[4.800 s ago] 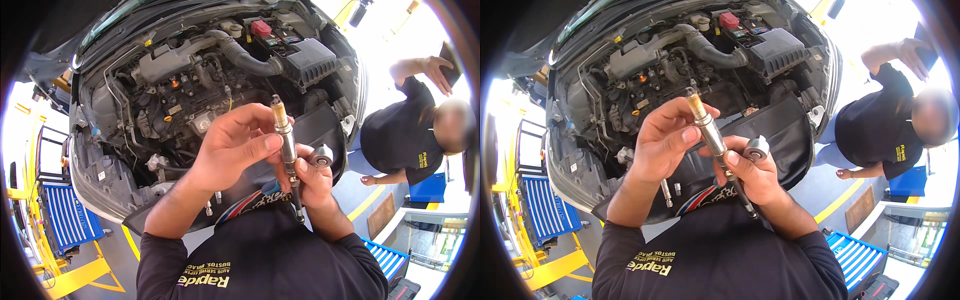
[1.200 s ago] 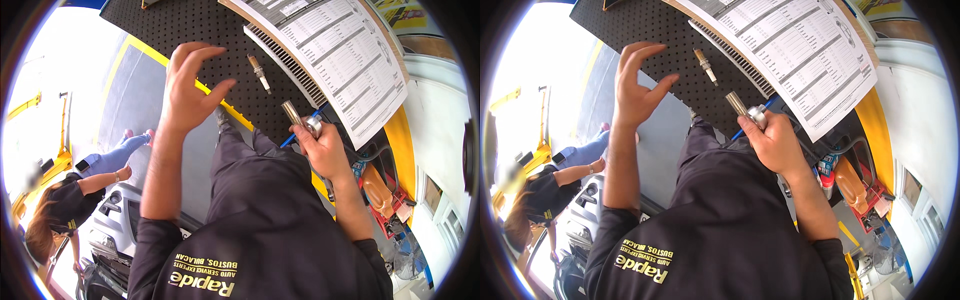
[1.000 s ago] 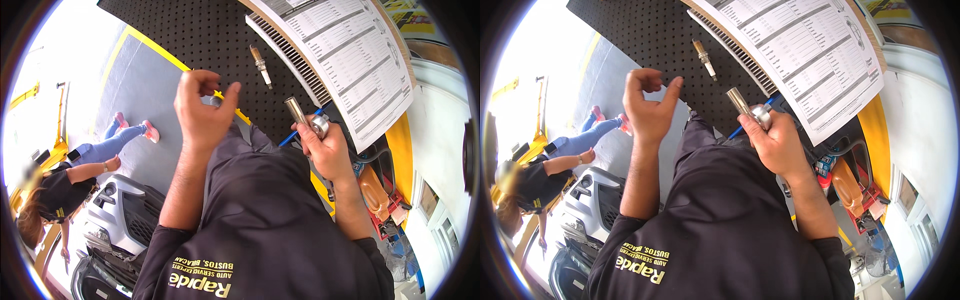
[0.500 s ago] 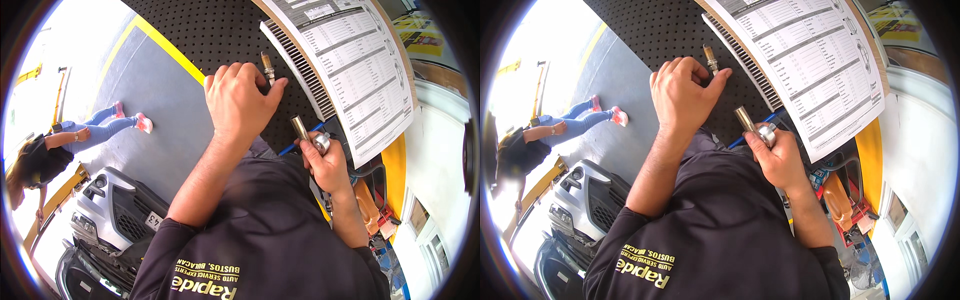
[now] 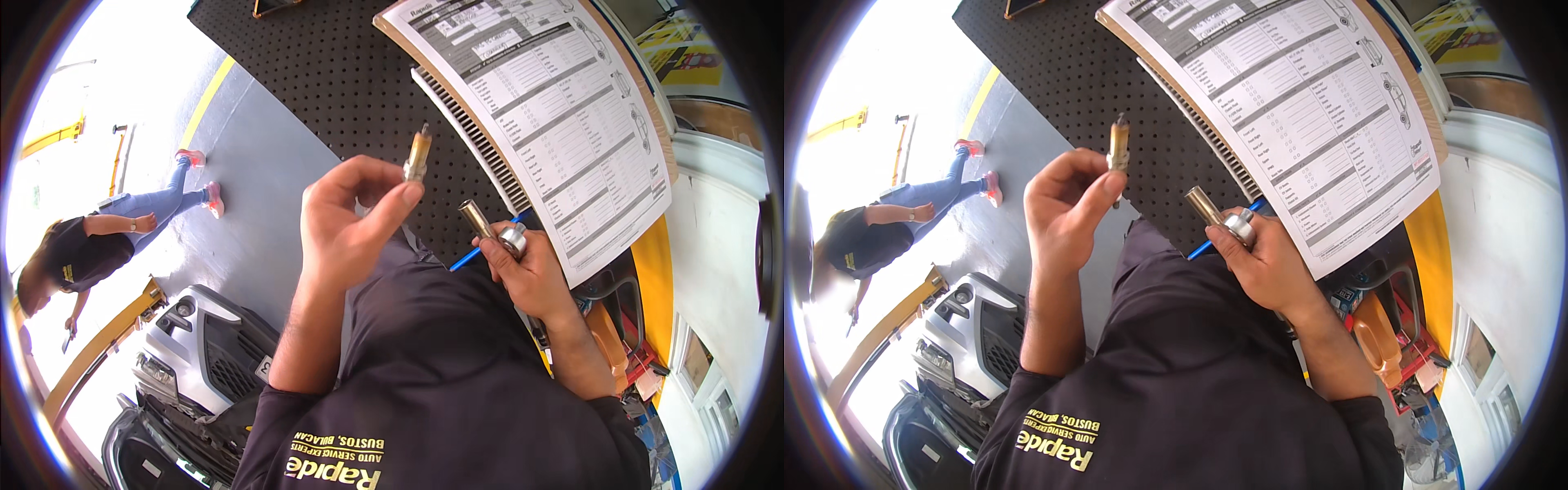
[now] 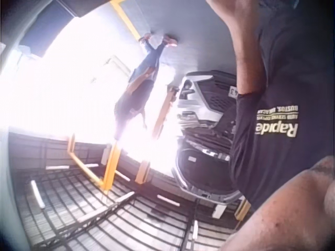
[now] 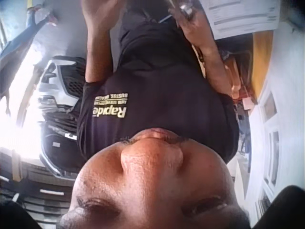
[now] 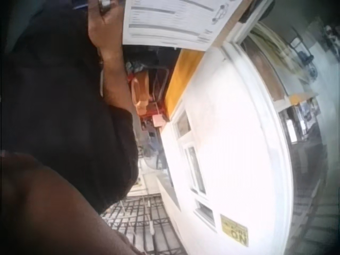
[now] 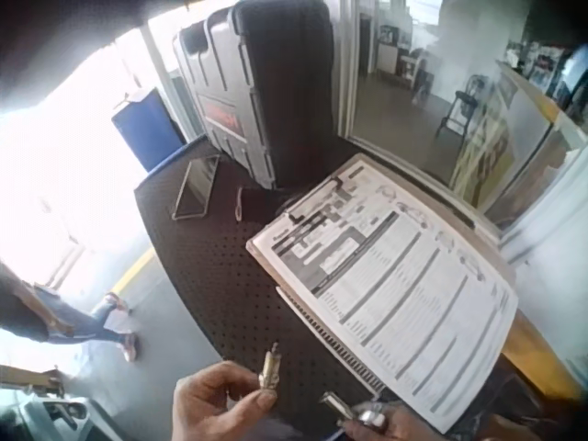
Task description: The person removes a spark plug from an engine with a socket wrench, holds it next to a clipboard on a cart, and then attaches the leads of a multimeter to the terminals of the car battery.
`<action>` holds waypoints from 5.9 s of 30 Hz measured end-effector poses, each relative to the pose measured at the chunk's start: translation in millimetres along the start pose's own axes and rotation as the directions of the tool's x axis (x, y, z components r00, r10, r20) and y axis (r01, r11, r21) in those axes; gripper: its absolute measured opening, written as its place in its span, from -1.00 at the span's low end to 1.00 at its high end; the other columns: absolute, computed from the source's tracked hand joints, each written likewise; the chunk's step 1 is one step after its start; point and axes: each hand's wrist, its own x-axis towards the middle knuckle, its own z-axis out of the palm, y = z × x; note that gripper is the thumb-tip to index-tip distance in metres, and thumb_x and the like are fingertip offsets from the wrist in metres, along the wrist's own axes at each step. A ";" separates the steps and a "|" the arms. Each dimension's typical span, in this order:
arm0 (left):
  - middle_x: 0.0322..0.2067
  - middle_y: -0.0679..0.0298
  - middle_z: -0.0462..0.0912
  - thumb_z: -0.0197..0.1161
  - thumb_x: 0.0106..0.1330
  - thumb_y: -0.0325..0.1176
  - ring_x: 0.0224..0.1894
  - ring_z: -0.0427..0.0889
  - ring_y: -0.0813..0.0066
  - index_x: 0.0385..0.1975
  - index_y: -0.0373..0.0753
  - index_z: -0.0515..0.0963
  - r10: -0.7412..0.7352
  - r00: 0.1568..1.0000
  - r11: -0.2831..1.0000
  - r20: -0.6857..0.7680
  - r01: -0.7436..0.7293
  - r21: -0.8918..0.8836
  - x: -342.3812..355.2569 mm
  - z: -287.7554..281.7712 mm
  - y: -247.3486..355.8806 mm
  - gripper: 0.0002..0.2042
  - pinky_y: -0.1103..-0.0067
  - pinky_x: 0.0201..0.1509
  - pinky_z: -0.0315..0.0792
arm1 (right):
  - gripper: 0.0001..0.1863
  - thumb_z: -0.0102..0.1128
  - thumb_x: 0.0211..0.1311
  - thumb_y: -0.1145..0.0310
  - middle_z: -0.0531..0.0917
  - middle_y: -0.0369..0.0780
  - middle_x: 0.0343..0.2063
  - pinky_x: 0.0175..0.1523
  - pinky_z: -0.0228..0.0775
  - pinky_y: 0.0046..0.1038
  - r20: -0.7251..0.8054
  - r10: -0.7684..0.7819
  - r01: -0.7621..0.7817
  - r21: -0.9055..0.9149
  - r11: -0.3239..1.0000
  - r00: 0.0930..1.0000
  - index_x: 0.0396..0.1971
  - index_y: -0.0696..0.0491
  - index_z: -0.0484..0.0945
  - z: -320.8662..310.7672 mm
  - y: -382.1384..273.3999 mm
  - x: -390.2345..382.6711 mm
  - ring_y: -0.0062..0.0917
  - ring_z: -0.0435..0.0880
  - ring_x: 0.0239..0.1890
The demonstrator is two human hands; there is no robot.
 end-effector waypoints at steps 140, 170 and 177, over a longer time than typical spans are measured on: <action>-0.28 0.23 0.59 0.49 0.14 -0.57 -0.21 0.71 0.48 -0.21 -0.27 0.34 0.465 0.761 0.789 -0.453 -0.588 -0.178 -347.2 -198.7 25.6 -0.61 0.58 -0.12 0.59 | -0.61 0.05 0.48 0.15 0.52 -0.25 -0.63 -0.58 0.21 -0.64 0.737 -0.363 0.249 0.266 0.931 0.570 -0.13 0.24 0.54 293.1 -42.5 -143.4 -0.69 0.43 -0.66; -0.46 0.14 0.68 0.37 0.30 -0.11 -0.40 0.67 0.34 -0.37 -0.32 0.56 -0.045 -0.574 0.695 -0.818 0.570 -0.438 -1086.4 -485.1 -148.3 -0.66 0.42 -0.24 0.51 | -0.55 0.02 0.47 0.26 0.52 -0.27 -0.63 -0.62 0.13 -0.69 0.945 0.216 0.438 -0.092 0.894 -0.243 0.16 0.29 0.46 972.6 67.3 -338.3 -0.71 0.33 -0.75; -0.42 0.03 0.76 0.26 0.23 0.21 -0.22 0.75 0.17 -0.37 -0.35 0.70 -0.487 -0.612 0.478 -0.623 0.410 -0.776 -1251.5 -660.6 -301.9 -0.42 0.35 -0.09 0.55 | -0.56 0.01 0.49 0.24 0.54 -0.27 -0.69 -0.64 0.13 -0.68 0.900 0.395 0.437 -0.285 0.853 -0.183 0.19 0.23 0.45 1037.3 77.9 -401.2 -0.72 0.35 -0.76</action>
